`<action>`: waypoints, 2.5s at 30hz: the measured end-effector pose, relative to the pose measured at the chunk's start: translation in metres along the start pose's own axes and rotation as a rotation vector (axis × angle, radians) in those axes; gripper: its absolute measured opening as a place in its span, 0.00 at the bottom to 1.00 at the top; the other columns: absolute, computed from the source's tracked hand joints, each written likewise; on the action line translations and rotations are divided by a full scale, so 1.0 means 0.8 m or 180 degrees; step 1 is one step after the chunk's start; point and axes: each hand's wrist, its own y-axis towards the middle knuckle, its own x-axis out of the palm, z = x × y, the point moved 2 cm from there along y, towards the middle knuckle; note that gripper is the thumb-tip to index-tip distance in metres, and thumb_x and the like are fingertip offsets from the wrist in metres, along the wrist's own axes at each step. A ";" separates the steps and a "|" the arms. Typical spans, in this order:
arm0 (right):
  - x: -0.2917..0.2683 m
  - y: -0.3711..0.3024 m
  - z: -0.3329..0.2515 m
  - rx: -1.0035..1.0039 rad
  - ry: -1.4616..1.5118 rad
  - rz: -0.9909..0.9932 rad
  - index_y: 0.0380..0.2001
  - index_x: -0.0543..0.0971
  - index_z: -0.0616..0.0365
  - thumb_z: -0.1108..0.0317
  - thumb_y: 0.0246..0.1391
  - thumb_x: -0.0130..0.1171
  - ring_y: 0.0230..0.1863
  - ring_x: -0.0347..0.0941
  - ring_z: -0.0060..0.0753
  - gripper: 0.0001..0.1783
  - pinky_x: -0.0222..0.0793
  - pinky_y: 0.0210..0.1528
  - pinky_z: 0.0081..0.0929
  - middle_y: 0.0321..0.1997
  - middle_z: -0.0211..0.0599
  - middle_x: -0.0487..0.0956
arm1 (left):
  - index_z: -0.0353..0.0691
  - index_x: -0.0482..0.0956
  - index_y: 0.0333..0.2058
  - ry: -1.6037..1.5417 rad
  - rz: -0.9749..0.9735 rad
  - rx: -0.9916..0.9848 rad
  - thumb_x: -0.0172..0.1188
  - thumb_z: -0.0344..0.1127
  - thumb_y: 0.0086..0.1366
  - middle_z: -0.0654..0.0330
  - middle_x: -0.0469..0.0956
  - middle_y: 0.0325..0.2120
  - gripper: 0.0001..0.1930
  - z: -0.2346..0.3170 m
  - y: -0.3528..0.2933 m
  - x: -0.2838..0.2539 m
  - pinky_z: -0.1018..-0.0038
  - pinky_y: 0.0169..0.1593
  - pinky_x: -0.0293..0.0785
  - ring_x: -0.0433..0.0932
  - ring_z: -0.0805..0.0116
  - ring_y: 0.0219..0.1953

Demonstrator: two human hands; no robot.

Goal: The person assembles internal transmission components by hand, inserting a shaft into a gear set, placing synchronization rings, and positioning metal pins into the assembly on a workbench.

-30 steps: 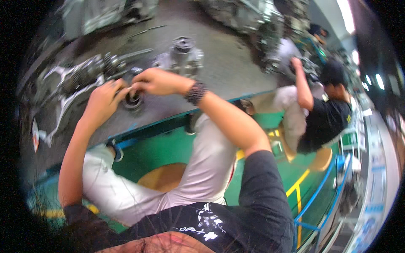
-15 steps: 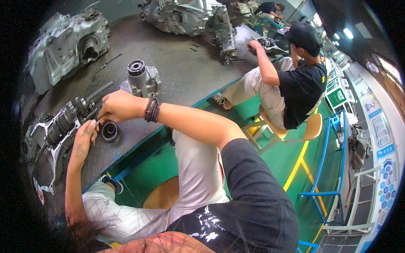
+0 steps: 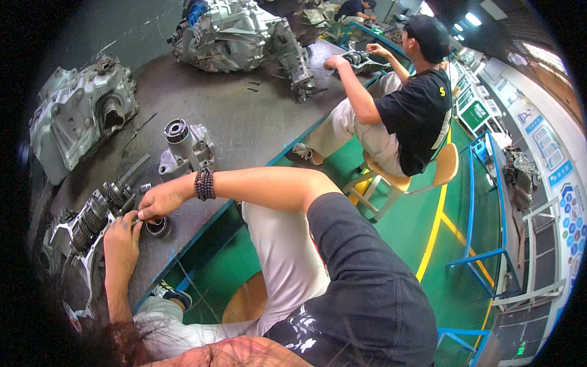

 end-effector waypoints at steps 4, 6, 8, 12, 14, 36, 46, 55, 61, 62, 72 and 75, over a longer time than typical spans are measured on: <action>0.013 -0.007 -0.008 -0.0338 -0.0470 0.0022 0.42 0.80 0.62 0.51 0.71 0.50 0.40 0.81 0.43 0.22 0.72 0.43 0.41 0.35 0.51 0.83 | 0.35 0.76 0.38 0.0077 -0.0068 0.0269 0.56 0.33 0.72 0.45 0.76 0.31 0.07 0.005 -0.008 -0.001 0.52 0.40 0.70 0.76 0.42 0.36; 0.022 -0.008 -0.019 -0.0565 -0.1102 0.0315 0.38 0.79 0.62 0.52 0.69 0.51 0.35 0.81 0.52 0.21 0.74 0.38 0.46 0.30 0.55 0.82 | 0.35 0.75 0.36 0.0154 -0.0014 0.0224 0.54 0.33 0.73 0.45 0.75 0.30 0.07 0.009 -0.014 -0.003 0.51 0.40 0.69 0.75 0.42 0.35; 0.026 -0.010 -0.025 -0.1014 -0.2107 0.0609 0.34 0.78 0.62 0.56 0.67 0.50 0.27 0.79 0.58 0.19 0.74 0.32 0.49 0.22 0.53 0.80 | 0.35 0.74 0.34 -0.0007 -0.0088 0.0082 0.50 0.33 0.76 0.45 0.75 0.28 0.11 0.011 -0.020 0.003 0.50 0.39 0.68 0.74 0.41 0.34; 0.030 -0.005 -0.005 -0.1719 -0.2599 0.0897 0.26 0.78 0.58 0.56 0.62 0.55 0.20 0.76 0.53 0.17 0.71 0.22 0.46 0.17 0.44 0.77 | 0.36 0.73 0.30 -0.0893 -0.0033 -0.0509 0.43 0.38 0.80 0.52 0.71 0.21 0.18 0.010 -0.029 0.021 0.59 0.31 0.63 0.70 0.53 0.23; 0.034 0.003 0.007 -0.1827 -0.2621 0.0966 0.26 0.78 0.57 0.55 0.61 0.57 0.19 0.76 0.53 0.18 0.71 0.21 0.45 0.16 0.43 0.77 | 0.35 0.71 0.29 -0.3052 -0.0605 -0.2040 0.45 0.44 0.80 0.57 0.64 0.19 0.22 -0.005 -0.042 0.039 0.65 0.27 0.58 0.63 0.66 0.20; 0.009 -0.006 -0.020 -0.0423 -0.0352 0.0650 0.40 0.79 0.59 0.54 0.65 0.62 0.23 0.78 0.49 0.17 0.70 0.27 0.40 0.22 0.45 0.78 | 0.35 0.80 0.39 -0.1265 0.0323 -0.0569 0.65 0.34 0.67 0.54 0.80 0.35 0.08 -0.002 -0.002 -0.015 0.67 0.42 0.77 0.79 0.56 0.38; 0.012 -0.004 -0.017 -0.0560 -0.0380 0.0750 0.41 0.77 0.59 0.54 0.70 0.56 0.30 0.82 0.45 0.18 0.74 0.34 0.38 0.29 0.44 0.83 | 0.34 0.79 0.45 -0.2576 0.0218 -0.1411 0.63 0.26 0.68 0.61 0.79 0.43 0.08 -0.006 -0.011 -0.014 0.76 0.48 0.75 0.79 0.74 0.46; 0.012 -0.005 -0.027 -0.0467 -0.0216 0.0637 0.43 0.77 0.62 0.46 0.74 0.49 0.34 0.81 0.41 0.25 0.73 0.37 0.36 0.32 0.42 0.83 | 0.33 0.81 0.42 -0.3032 0.0371 -0.1560 0.67 0.25 0.64 0.61 0.80 0.40 0.09 -0.005 -0.003 -0.013 0.77 0.44 0.74 0.80 0.74 0.43; 0.022 0.003 -0.022 0.0061 0.0605 0.0302 0.34 0.76 0.62 0.38 0.75 0.40 0.36 0.71 0.28 0.34 0.70 0.44 0.29 0.30 0.34 0.76 | 0.32 0.81 0.39 -0.3030 0.0396 -0.1211 0.69 0.23 0.62 0.61 0.78 0.39 0.08 -0.007 -0.007 -0.002 0.79 0.44 0.74 0.78 0.75 0.41; 0.023 0.004 -0.024 0.0241 0.0715 0.0194 0.32 0.75 0.61 0.38 0.75 0.41 0.35 0.68 0.25 0.34 0.68 0.43 0.28 0.30 0.30 0.73 | 0.32 0.81 0.39 -0.3019 0.0387 -0.1214 0.69 0.23 0.62 0.61 0.78 0.39 0.08 -0.007 -0.009 -0.003 0.79 0.44 0.74 0.78 0.75 0.41; 0.042 0.011 -0.009 0.0005 0.1744 0.0213 0.38 0.79 0.61 0.43 0.75 0.44 0.32 0.65 0.18 0.30 0.66 0.36 0.24 0.28 0.23 0.70 | 0.32 0.84 0.41 -0.3310 0.0531 -0.1255 0.69 0.21 0.60 0.61 0.77 0.40 0.10 -0.007 -0.007 0.013 0.79 0.42 0.75 0.79 0.75 0.39; 0.042 0.004 -0.031 0.0048 0.1797 0.0584 0.46 0.79 0.61 0.47 0.75 0.47 0.33 0.66 0.17 0.25 0.66 0.36 0.23 0.30 0.23 0.72 | 0.32 0.85 0.42 -0.3671 0.0544 -0.1599 0.69 0.20 0.60 0.62 0.75 0.41 0.11 -0.009 -0.010 0.013 0.81 0.40 0.75 0.79 0.76 0.39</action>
